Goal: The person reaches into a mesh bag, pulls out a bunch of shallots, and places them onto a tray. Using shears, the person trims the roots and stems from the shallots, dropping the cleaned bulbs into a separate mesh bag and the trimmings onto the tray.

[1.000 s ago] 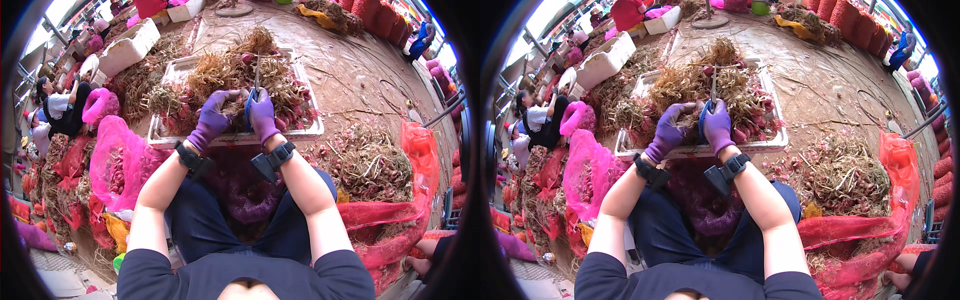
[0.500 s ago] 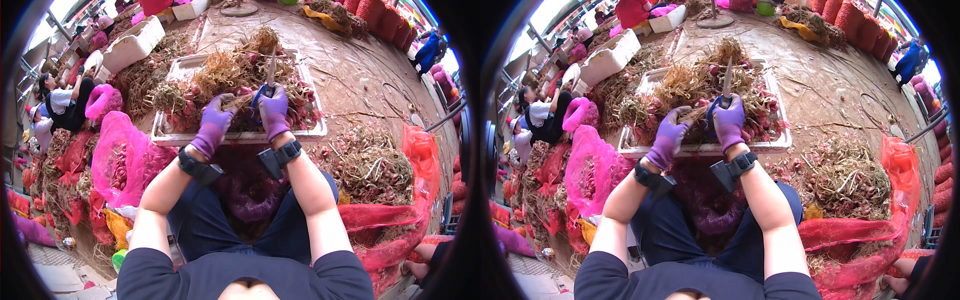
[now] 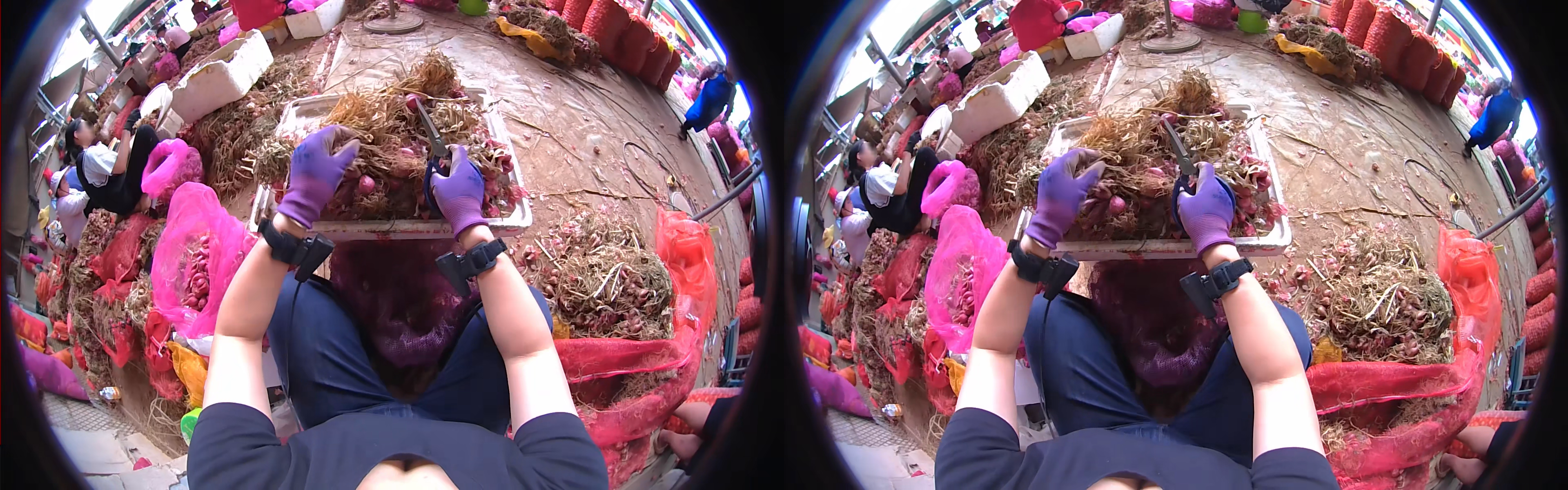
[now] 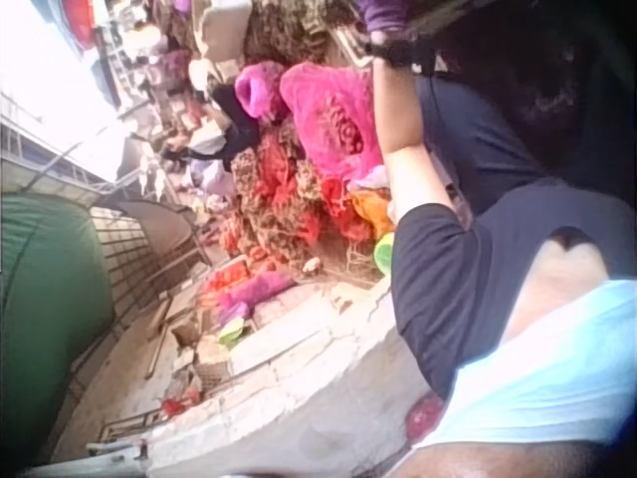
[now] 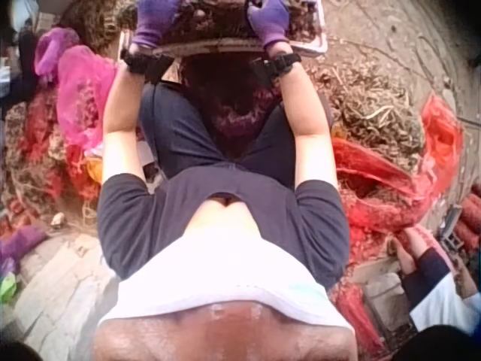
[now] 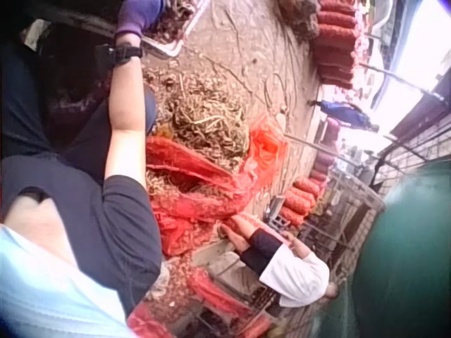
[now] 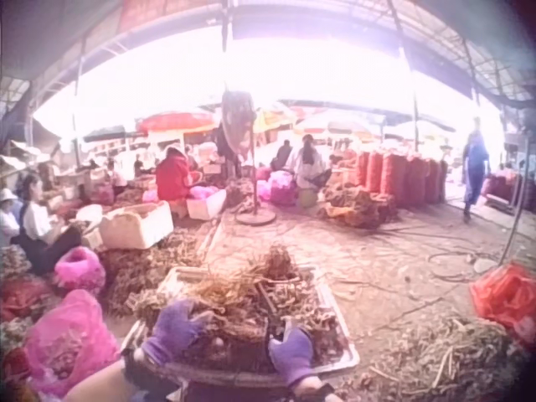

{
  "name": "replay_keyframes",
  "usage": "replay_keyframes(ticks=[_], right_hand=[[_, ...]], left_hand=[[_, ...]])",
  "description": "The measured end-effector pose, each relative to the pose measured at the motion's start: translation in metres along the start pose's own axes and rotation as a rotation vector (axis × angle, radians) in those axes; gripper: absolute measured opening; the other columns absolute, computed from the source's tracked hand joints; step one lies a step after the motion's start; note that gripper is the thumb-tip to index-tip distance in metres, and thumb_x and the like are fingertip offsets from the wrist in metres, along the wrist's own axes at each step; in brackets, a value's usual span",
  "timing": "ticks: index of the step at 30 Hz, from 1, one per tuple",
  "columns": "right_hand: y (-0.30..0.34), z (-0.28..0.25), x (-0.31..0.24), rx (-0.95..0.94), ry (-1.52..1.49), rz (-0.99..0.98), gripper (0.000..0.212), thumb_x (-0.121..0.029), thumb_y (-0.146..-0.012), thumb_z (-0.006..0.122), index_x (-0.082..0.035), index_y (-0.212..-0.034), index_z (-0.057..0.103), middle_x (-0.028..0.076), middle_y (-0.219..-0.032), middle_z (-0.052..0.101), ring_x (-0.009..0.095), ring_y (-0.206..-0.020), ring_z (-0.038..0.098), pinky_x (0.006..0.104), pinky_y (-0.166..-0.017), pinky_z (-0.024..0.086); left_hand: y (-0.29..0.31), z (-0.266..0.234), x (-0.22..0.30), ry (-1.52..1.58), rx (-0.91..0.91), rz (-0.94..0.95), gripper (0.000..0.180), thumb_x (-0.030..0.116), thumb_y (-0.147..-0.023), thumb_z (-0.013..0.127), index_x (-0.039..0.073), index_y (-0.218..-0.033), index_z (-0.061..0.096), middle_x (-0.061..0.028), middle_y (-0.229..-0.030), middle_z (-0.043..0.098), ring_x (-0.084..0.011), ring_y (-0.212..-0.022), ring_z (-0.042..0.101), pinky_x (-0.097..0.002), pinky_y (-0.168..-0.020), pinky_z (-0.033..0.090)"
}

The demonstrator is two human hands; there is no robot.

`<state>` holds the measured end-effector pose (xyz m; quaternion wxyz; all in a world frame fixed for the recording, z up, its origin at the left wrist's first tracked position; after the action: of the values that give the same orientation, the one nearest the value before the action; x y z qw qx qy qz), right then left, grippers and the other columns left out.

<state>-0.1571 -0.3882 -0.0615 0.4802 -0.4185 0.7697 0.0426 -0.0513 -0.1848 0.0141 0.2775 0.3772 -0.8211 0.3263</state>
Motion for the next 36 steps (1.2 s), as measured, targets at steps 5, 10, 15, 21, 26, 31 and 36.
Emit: replay_keyframes(ticks=[5,10,15,21,26,31,36], right_hand=[[0.017,-0.017,-0.037,-0.007,-0.112,-0.171,0.046,-0.033,-0.087,0.065,-0.006,-0.118,0.043,0.008,-0.072,0.061,0.020,-0.070,0.061,0.0353,-0.059,0.046],[0.082,0.017,-0.065,-1.084,-1.048,0.500,0.051,-0.051,-0.093,0.047,-0.011,-0.122,0.033,0.020,-0.101,0.058,0.032,-0.087,0.064,0.0380,-0.069,0.056],[0.116,0.040,-0.073,-1.253,-1.099,0.526,0.071,-0.067,-0.086,0.044,-0.010,-0.125,0.029,0.022,-0.102,0.055,0.030,-0.086,0.063,0.0385,-0.076,0.055],[0.108,0.047,-0.073,-1.227,-1.233,0.697,0.076,-0.072,-0.083,0.042,-0.008,-0.123,0.035,0.018,-0.094,0.058,0.027,-0.085,0.064,0.0378,-0.075,0.055],[0.095,0.045,-0.047,-1.196,-1.118,0.617,0.070,-0.068,-0.087,0.037,-0.006,-0.116,0.044,0.005,-0.065,0.055,0.013,-0.053,0.053,0.0260,-0.045,0.041],[0.083,0.007,-0.073,-1.123,-1.072,0.432,0.068,-0.067,-0.087,0.039,-0.006,-0.115,0.047,0.004,-0.066,0.055,0.014,-0.054,0.054,0.0261,-0.047,0.044],[0.044,-0.015,-0.081,-0.551,-0.848,-0.065,0.056,-0.039,-0.087,0.063,-0.003,-0.124,0.041,0.013,-0.100,0.062,0.018,-0.092,0.062,0.0276,-0.074,0.053]], left_hand=[[-0.007,-0.002,-0.038,0.638,-0.024,-0.370,0.022,0.021,-0.087,0.067,0.006,-0.102,0.063,0.0008,-0.082,0.064,-0.0066,-0.070,0.059,-0.0196,-0.058,0.046],[-0.007,-0.014,-0.058,0.599,-0.006,-0.469,0.021,0.024,-0.087,0.067,0.006,-0.098,0.063,-0.0006,-0.083,0.064,-0.0078,-0.071,0.060,-0.0203,-0.057,0.045],[-0.008,-0.015,-0.055,0.525,-0.038,-0.477,0.020,0.023,-0.087,0.067,0.006,-0.096,0.063,-0.0010,-0.082,0.065,-0.0079,-0.069,0.060,-0.0205,-0.056,0.045],[0.002,-0.017,-0.045,0.609,-0.038,-0.469,0.021,0.022,-0.087,0.066,0.006,-0.100,0.062,-0.0014,-0.083,0.065,-0.0087,-0.068,0.060,-0.0217,-0.057,0.047],[0.021,0.002,-0.043,0.846,-0.069,-0.445,0.025,0.020,-0.088,0.063,0.006,-0.107,0.058,-0.0014,-0.083,0.063,-0.0096,-0.069,0.060,-0.0236,-0.055,0.047],[0.036,-0.026,-0.025,1.004,0.028,-0.431,0.024,0.021,-0.092,0.060,0.008,-0.111,0.058,0.0003,-0.087,0.064,-0.0079,-0.076,0.061,-0.0212,-0.059,0.050],[0.036,0.008,0.010,1.057,-0.090,-0.231,0.041,0.023,-0.099,0.046,0.001,-0.133,0.040,-0.0115,-0.112,0.058,-0.0151,-0.090,0.060,-0.0272,-0.073,0.053]])
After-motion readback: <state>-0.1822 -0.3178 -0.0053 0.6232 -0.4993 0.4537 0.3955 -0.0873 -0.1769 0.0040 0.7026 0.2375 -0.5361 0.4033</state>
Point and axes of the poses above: each hand's wrist, its own y-axis away from the middle knuckle, its own z-axis out of the palm, x = y × z, the point moved 4 cm from there along -y, towards the middle knuckle
